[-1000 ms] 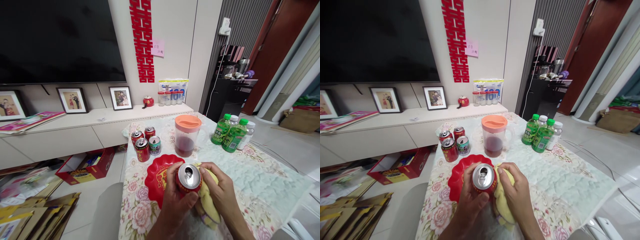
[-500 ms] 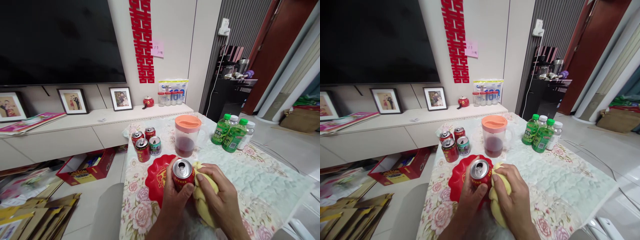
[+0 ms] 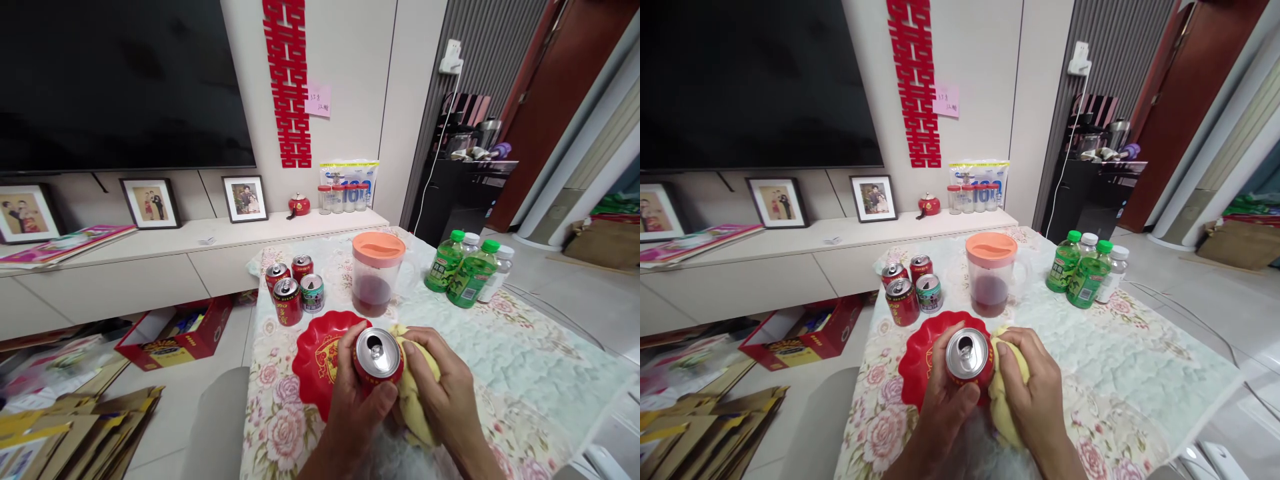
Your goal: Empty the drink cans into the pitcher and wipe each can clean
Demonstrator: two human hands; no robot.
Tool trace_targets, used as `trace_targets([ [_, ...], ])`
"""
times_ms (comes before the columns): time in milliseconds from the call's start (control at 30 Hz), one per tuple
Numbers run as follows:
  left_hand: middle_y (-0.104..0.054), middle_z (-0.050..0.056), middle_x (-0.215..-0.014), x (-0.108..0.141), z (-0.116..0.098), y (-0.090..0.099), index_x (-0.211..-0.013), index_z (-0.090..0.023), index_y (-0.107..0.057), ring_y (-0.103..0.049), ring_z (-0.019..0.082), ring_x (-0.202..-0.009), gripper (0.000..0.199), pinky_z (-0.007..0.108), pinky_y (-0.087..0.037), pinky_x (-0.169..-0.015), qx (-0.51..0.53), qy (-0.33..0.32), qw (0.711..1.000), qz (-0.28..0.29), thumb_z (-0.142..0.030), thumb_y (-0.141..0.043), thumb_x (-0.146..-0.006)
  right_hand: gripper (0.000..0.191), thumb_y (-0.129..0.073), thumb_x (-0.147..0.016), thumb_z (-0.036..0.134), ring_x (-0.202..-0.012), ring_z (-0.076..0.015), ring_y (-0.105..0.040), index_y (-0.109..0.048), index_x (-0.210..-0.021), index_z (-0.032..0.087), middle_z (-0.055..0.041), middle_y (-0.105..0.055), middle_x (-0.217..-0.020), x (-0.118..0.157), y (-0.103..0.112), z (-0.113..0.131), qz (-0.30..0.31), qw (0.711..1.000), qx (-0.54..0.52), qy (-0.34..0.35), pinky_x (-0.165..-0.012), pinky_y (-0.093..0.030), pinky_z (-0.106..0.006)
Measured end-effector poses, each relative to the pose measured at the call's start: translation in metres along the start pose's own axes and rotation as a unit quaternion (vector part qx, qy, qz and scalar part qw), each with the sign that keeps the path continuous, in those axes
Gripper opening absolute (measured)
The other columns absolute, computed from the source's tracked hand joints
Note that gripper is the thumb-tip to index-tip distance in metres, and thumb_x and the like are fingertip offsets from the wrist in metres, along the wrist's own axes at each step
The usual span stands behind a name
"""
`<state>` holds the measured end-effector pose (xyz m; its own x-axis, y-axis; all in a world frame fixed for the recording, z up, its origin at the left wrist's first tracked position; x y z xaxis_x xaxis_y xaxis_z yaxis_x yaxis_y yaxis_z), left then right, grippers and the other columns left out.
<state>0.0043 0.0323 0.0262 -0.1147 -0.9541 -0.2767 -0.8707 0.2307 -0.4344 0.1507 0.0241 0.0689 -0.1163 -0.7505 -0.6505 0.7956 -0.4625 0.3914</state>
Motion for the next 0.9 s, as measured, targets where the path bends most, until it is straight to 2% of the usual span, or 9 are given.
trace_targets([
  [167, -0.066, 0.012, -0.131, 0.000, -0.002, 0.000, -0.135, -0.025, -0.049, -0.067, 0.032, -0.119, 0.074, 0.043, -0.053, -0.104, 0.003, -0.012, 1.000, -0.023, -0.051, -0.084, -0.075, 0.026, -0.054, -0.099, 0.041, -0.080, -0.0179, -0.068, -0.069, -0.087, 0.024, -0.0011, -0.072, -0.086, 0.000, -0.011, -0.016, 0.053, 0.995, 0.000, -0.087, -0.073, -0.052, -0.029],
  [267, -0.065, 0.012, -0.130, 0.000, -0.003, 0.002, -0.134, -0.025, -0.049, -0.065, 0.031, -0.120, 0.074, 0.043, -0.053, -0.103, -0.011, -0.008, 0.998, -0.057, -0.050, -0.084, -0.074, 0.028, -0.054, -0.099, 0.042, -0.078, -0.0187, -0.068, -0.070, -0.085, 0.023, -0.0016, -0.072, -0.084, 0.001, -0.013, -0.016, 0.062, 0.993, 0.008, -0.099, -0.071, -0.052, -0.030],
  [400, -0.065, 0.010, -0.127, -0.002, -0.004, 0.005, -0.131, -0.026, -0.049, -0.066, 0.029, -0.116, 0.069, 0.043, -0.054, -0.101, -0.047, -0.007, 0.995, -0.085, -0.047, -0.083, -0.075, 0.021, -0.056, -0.099, 0.036, -0.083, -0.0175, -0.069, -0.070, -0.089, 0.024, -0.0019, -0.072, -0.090, 0.001, -0.009, -0.002, 0.044, 0.998, 0.009, -0.045, -0.075, -0.052, -0.028],
  [500, -0.066, 0.008, -0.121, -0.002, -0.002, 0.002, -0.129, -0.026, -0.050, -0.067, 0.028, -0.109, 0.066, 0.043, -0.055, -0.097, -0.049, -0.015, 0.996, -0.071, -0.046, -0.083, -0.075, 0.014, -0.058, -0.098, 0.031, -0.089, -0.0153, -0.070, -0.069, -0.092, 0.024, -0.0014, -0.072, -0.094, 0.002, -0.001, 0.012, 0.014, 1.000, 0.006, 0.002, -0.079, -0.053, -0.025],
  [600, -0.065, 0.009, -0.124, 0.000, 0.007, 0.001, -0.131, -0.026, -0.047, -0.066, 0.030, -0.112, 0.069, 0.044, -0.054, -0.097, -0.024, 0.005, 0.998, -0.060, -0.045, -0.083, -0.075, 0.009, -0.060, -0.098, 0.027, -0.093, -0.0142, -0.070, -0.068, -0.095, 0.025, -0.0017, -0.071, -0.098, 0.003, 0.008, 0.024, -0.018, 0.999, 0.017, 0.034, -0.080, -0.053, -0.023],
  [733, -0.063, 0.010, -0.129, 0.002, 0.017, 0.002, -0.132, -0.027, -0.045, -0.064, 0.031, -0.117, 0.074, 0.045, -0.052, -0.101, -0.013, 0.021, 0.999, -0.047, -0.043, -0.087, -0.073, 0.007, -0.062, -0.095, 0.022, -0.096, -0.0171, -0.069, -0.068, -0.098, 0.024, -0.0041, -0.069, -0.102, 0.004, 0.016, 0.037, -0.032, 0.995, 0.033, 0.088, -0.081, -0.054, -0.026],
  [900, -0.065, 0.011, -0.129, 0.004, 0.012, -0.002, -0.141, -0.030, -0.040, -0.065, 0.032, -0.120, 0.077, 0.046, -0.051, -0.104, 0.028, 0.038, 0.999, -0.014, -0.042, -0.083, -0.079, 0.009, -0.061, -0.094, 0.019, -0.096, -0.0200, -0.066, -0.067, -0.098, 0.025, -0.0062, -0.068, -0.103, 0.003, 0.017, 0.042, -0.019, 0.993, 0.029, 0.113, -0.080, -0.054, -0.031],
])
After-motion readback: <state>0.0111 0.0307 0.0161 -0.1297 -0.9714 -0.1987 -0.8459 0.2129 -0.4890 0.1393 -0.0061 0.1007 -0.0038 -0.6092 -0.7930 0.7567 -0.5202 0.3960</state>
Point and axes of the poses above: each hand's wrist, its own x-axis away from the middle knuckle, its own y-axis out of the back of the hand, z = x × y, the point moved 4 cm from there along -x, towards the middle knuckle
